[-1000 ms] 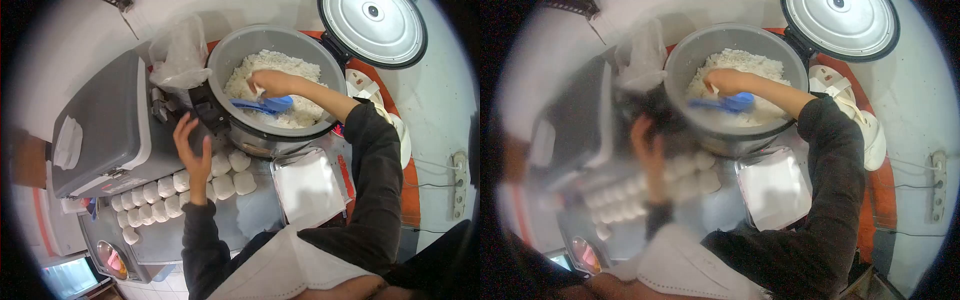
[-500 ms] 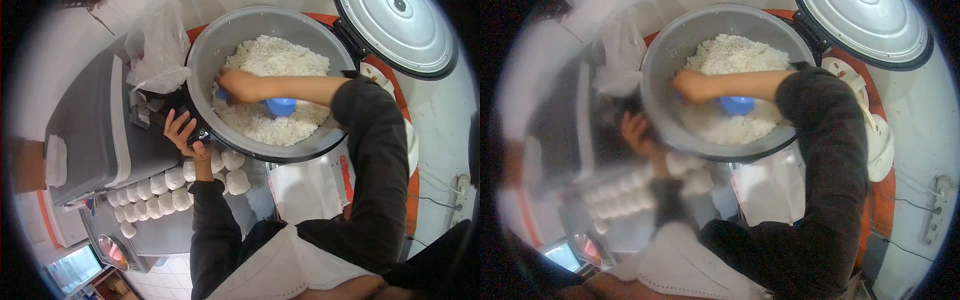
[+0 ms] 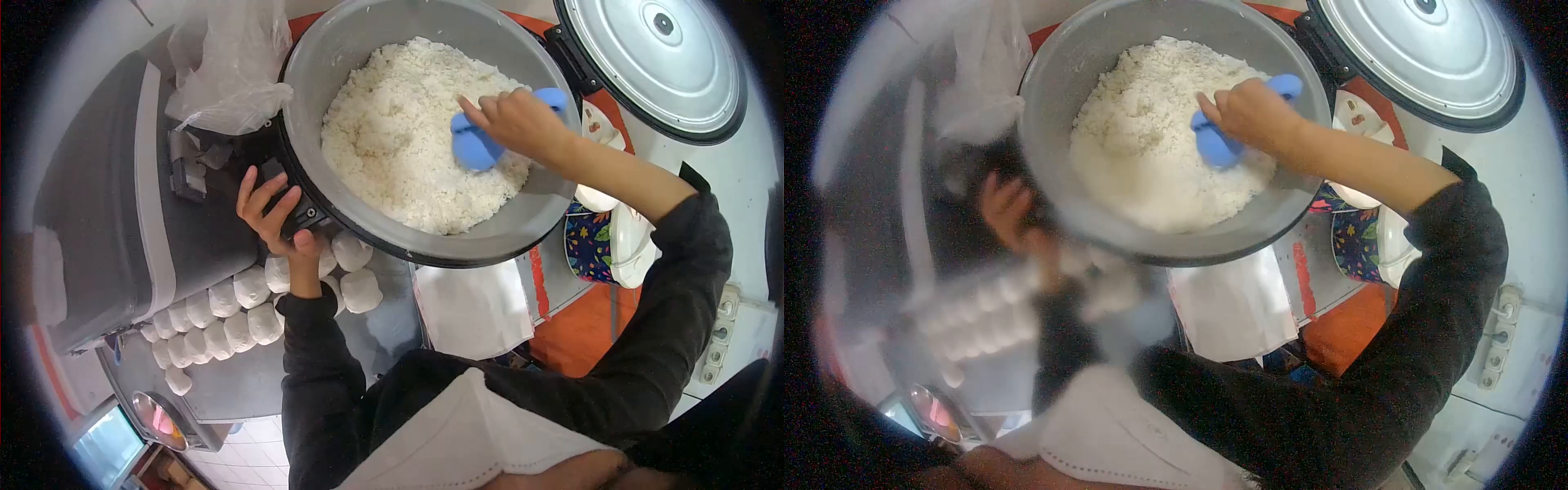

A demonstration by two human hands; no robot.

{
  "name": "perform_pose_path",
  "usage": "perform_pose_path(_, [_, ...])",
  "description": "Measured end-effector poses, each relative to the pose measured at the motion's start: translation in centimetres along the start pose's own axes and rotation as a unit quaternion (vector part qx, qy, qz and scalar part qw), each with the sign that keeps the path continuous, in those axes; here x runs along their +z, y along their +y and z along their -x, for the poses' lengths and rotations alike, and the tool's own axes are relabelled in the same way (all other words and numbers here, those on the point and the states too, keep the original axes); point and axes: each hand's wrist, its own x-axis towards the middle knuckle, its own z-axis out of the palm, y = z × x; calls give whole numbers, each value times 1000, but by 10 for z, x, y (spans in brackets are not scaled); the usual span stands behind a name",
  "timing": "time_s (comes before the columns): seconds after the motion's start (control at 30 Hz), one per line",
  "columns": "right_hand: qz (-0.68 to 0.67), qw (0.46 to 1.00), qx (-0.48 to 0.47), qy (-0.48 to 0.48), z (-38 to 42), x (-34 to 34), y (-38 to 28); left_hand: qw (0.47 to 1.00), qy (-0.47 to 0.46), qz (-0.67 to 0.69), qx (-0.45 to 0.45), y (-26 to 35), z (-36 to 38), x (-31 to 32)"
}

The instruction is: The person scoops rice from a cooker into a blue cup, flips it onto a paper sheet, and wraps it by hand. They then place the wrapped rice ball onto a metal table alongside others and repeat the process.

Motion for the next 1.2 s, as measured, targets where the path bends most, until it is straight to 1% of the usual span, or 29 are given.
perform_pose_path(0.03, [2,1000,-2,0,2,0,3,1000,-19,-6,-2,1,0,-4])
perform_pose_path(0.07, [-64,996,47,46,3,-15,7,999,-40,-14,-5,1,0,-7])
perform_pose_path(0.1, [-129,983,95,91,0,-23,8,999,-40,-17,-8,0,0,-6])
perform_pose_path(0.13, [-168,973,80,138,-6,-17,-1,1000,-28,-11,-8,1,1,-4])
perform_pose_path(0.17, [-172,972,80,136,-18,-11,-19,1000,-17,-2,-5,2,1,-3])
perform_pose_path(0.23, [-199,966,34,163,-40,-2,-48,1000,-22,10,3,-5,6,-6])
perform_pose_path(0.27, [-196,967,38,161,-45,-3,-43,999,-24,16,14,-8,5,-4])
perform_pose_path(0.33, [-201,970,91,103,-53,-4,-38,999,-34,4,18,-11,7,-6])
perform_pose_path(0.37, [-208,969,84,100,-50,-4,-37,999,-42,-12,25,-10,5,-10])
perform_pose_path(0.43, [-199,961,154,115,-31,0,-32,998,-64,-27,5,-2,2,-11])
perform_pose_path(0.5, [-198,961,164,103,-20,10,-34,999,-25,-20,-18,3,1,-3])
perform_pose_path(0.57, [-203,963,175,-1,-21,21,-47,999,-27,-20,-19,3,3,-4])
perform_pose_path(0.6, [-202,963,177,-1,-26,22,-46,999,-22,-23,-22,4,2,-1])
perform_pose_path(0.67, [-359,924,128,-18,-37,22,-49,999,-13,-29,-28,9,1,3])
perform_pose_path(0.7, [-362,923,129,-18,-41,23,-44,999,1,-39,-36,11,0,4])
perform_pose_path(0.73, [-455,881,111,-73,-44,23,-38,999,-2,-39,-35,12,1,5])
perform_pose_path(0.77, [-538,828,92,-126,-46,23,-33,999,18,-29,-25,9,3,8])
perform_pose_path(0.8, [-583,785,117,-175,-46,32,-43,999,40,-18,-15,8,3,10])
perform_pose_path(0.83, [-581,786,119,-174,-49,28,-47,999,42,-16,-14,9,2,11])
perform_pose_path(0.9, [-589,788,91,-154,-52,19,-61,998,49,-4,-32,11,0,13])
perform_pose_path(0.93, [-618,746,107,-222,-54,-1,-56,998,52,-2,-29,9,0,13])
perform_pose_path(0.97, [-619,746,108,-221,-48,-8,-55,999,42,-1,-23,7,1,11])
perform_pose_path(1.03, [-728,599,162,-291,-37,-16,-48,999,35,-2,-20,9,3,8])
perform_pose_path(1.07, [-763,556,154,-291,-30,-29,-35,999,28,-12,-38,13,4,5])
perform_pose_path(1.1, [-762,558,151,-293,-33,-33,-24,998,22,-23,-56,14,4,5])
perform_pose_path(1.13, [-766,575,139,-251,-36,-35,-16,999,24,-23,-35,10,4,7])
perform_pose_path(1.17, [-771,587,127,-211,-37,-34,-14,999,20,-25,-39,12,5,7])
perform_pose_path(1.2, [-752,630,111,-160,-50,-31,-17,998,10,-39,-48,15,4,4])
